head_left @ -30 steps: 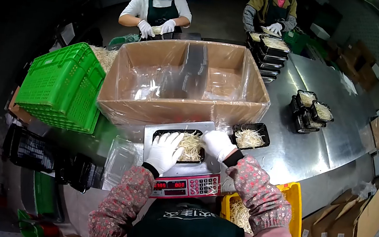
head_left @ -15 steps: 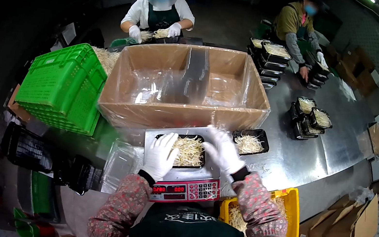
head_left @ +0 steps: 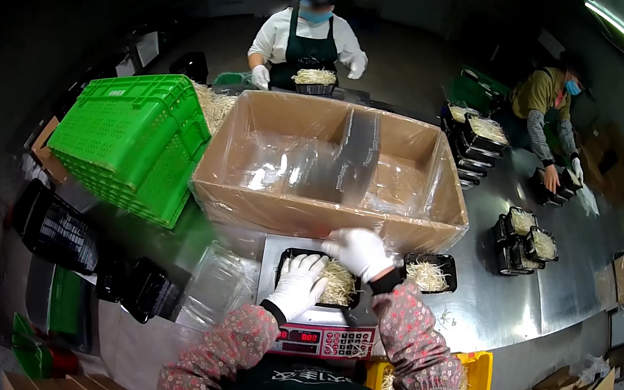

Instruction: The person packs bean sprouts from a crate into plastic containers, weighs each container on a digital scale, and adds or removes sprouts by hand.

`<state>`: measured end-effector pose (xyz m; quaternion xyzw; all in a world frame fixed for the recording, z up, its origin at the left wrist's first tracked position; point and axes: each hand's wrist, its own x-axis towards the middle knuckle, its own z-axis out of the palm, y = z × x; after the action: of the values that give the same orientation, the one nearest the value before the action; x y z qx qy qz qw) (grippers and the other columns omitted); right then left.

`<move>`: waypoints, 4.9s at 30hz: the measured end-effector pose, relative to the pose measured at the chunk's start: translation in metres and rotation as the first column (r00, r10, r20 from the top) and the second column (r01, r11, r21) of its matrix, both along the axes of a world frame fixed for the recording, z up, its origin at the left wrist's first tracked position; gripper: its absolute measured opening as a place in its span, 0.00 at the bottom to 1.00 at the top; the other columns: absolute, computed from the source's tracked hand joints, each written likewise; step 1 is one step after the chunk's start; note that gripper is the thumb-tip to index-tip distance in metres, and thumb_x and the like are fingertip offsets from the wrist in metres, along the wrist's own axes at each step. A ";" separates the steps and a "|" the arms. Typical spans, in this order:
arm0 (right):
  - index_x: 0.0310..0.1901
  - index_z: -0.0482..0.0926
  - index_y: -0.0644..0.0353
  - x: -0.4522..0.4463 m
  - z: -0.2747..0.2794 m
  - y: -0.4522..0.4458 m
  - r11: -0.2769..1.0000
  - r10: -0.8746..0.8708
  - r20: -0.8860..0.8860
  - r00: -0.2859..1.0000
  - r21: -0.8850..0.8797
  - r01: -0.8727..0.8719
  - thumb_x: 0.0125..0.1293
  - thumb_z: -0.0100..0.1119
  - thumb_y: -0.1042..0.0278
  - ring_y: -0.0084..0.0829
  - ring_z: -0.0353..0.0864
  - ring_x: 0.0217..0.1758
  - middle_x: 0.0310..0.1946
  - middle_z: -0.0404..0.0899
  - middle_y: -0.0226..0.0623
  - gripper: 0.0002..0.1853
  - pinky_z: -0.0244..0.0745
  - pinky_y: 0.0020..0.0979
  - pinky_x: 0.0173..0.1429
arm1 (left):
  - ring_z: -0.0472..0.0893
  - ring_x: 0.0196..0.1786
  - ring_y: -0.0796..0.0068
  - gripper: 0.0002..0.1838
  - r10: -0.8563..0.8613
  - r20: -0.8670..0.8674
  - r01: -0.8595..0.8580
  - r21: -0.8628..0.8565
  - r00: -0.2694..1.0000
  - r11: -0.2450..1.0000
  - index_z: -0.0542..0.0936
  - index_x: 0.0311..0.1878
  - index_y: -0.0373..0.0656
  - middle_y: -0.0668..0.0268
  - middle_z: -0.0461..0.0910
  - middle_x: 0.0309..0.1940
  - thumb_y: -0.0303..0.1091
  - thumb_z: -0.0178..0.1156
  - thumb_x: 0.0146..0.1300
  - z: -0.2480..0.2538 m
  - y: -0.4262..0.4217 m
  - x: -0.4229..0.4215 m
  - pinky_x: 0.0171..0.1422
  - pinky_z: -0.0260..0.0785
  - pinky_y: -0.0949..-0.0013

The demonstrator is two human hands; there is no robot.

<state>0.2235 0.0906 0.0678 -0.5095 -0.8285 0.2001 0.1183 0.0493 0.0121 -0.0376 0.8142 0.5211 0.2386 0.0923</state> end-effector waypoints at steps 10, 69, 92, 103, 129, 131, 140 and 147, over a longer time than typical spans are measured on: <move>0.71 0.68 0.53 -0.015 -0.047 0.145 0.974 -0.226 0.106 0.968 0.054 0.222 0.59 0.70 0.62 0.48 0.82 0.57 0.51 0.83 0.52 0.37 0.76 0.42 0.62 | 0.73 0.67 0.56 0.20 0.105 0.539 -0.104 -0.032 0.836 0.994 0.76 0.62 0.34 0.51 0.75 0.63 0.27 0.58 0.68 0.058 -0.036 -0.058 0.74 0.63 0.61; 0.37 0.82 0.62 0.032 -0.156 -0.026 0.826 -0.563 -0.767 0.309 -0.517 0.222 0.66 0.68 0.70 0.19 0.78 0.34 0.32 0.83 0.27 0.05 0.75 0.23 0.43 | 0.82 0.41 0.77 0.12 0.542 0.825 0.178 -0.564 0.162 0.806 0.84 0.48 0.34 0.66 0.85 0.41 0.28 0.68 0.63 -0.070 0.042 -0.067 0.48 0.74 0.74; 0.47 0.75 0.61 0.075 -0.065 -0.144 0.916 -0.392 -0.683 0.616 -0.352 0.193 0.65 0.70 0.62 0.20 0.75 0.35 0.31 0.75 0.25 0.17 0.74 0.25 0.43 | 0.84 0.36 0.69 0.11 0.468 0.783 0.481 -0.621 0.409 0.619 0.75 0.47 0.36 0.58 0.82 0.40 0.23 0.54 0.61 0.045 -0.029 -0.071 0.34 0.81 0.70; 0.49 0.80 0.63 0.243 -0.085 -0.172 0.451 -0.671 -0.722 -0.168 -0.578 0.680 0.64 0.66 0.70 0.26 0.80 0.43 0.37 0.82 0.32 0.13 0.77 0.28 0.52 | 0.48 0.81 0.46 0.42 0.220 0.129 -0.192 -0.199 0.967 0.961 0.58 0.76 0.35 0.48 0.54 0.78 0.41 0.65 0.63 -0.022 0.051 -0.008 0.82 0.38 0.46; 0.64 0.76 0.57 0.452 -0.148 -0.373 -0.284 -0.818 -0.545 -0.183 0.108 0.953 0.67 0.65 0.60 0.37 0.79 0.57 0.58 0.78 0.44 0.26 0.73 0.34 0.63 | 0.70 0.70 0.54 0.34 -0.605 0.494 0.777 -0.472 0.624 0.417 0.70 0.68 0.33 0.48 0.70 0.67 0.32 0.68 0.61 0.003 -0.069 0.199 0.75 0.61 0.60; 0.64 0.76 0.55 0.413 -0.147 -0.482 -0.366 -0.885 -0.427 -0.185 0.393 0.843 0.66 0.66 0.59 0.43 0.76 0.63 0.60 0.76 0.45 0.26 0.69 0.38 0.68 | 0.69 0.70 0.52 0.38 -0.693 0.412 0.803 -0.373 0.592 0.464 0.67 0.69 0.32 0.47 0.69 0.67 0.36 0.71 0.58 -0.020 -0.076 0.209 0.75 0.60 0.57; 0.73 0.62 0.60 0.212 -0.220 -0.804 -0.732 -0.661 -0.013 -0.750 -0.209 0.649 0.62 0.66 0.38 0.50 0.76 0.65 0.61 0.76 0.57 0.46 0.71 0.41 0.67 | 0.80 0.60 0.56 0.42 -0.657 0.305 0.657 -0.644 0.690 0.391 0.62 0.74 0.42 0.51 0.79 0.58 0.41 0.70 0.59 -0.062 -0.099 0.269 0.62 0.72 0.61; 0.63 0.71 0.60 0.198 -0.224 -0.778 -0.820 -0.558 -0.030 -0.829 -0.135 0.557 0.68 0.62 0.52 0.47 0.84 0.54 0.49 0.85 0.50 0.28 0.75 0.40 0.59 | 0.84 0.54 0.53 0.36 -0.674 0.155 0.620 -0.575 0.723 0.533 0.67 0.71 0.51 0.54 0.84 0.51 0.40 0.67 0.60 -0.091 -0.100 0.267 0.59 0.75 0.58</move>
<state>0.4215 -0.6876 -0.1563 -0.9260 0.2533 -0.0146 0.2796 0.3163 -0.0883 -0.1288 0.8865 0.2326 -0.0224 0.3994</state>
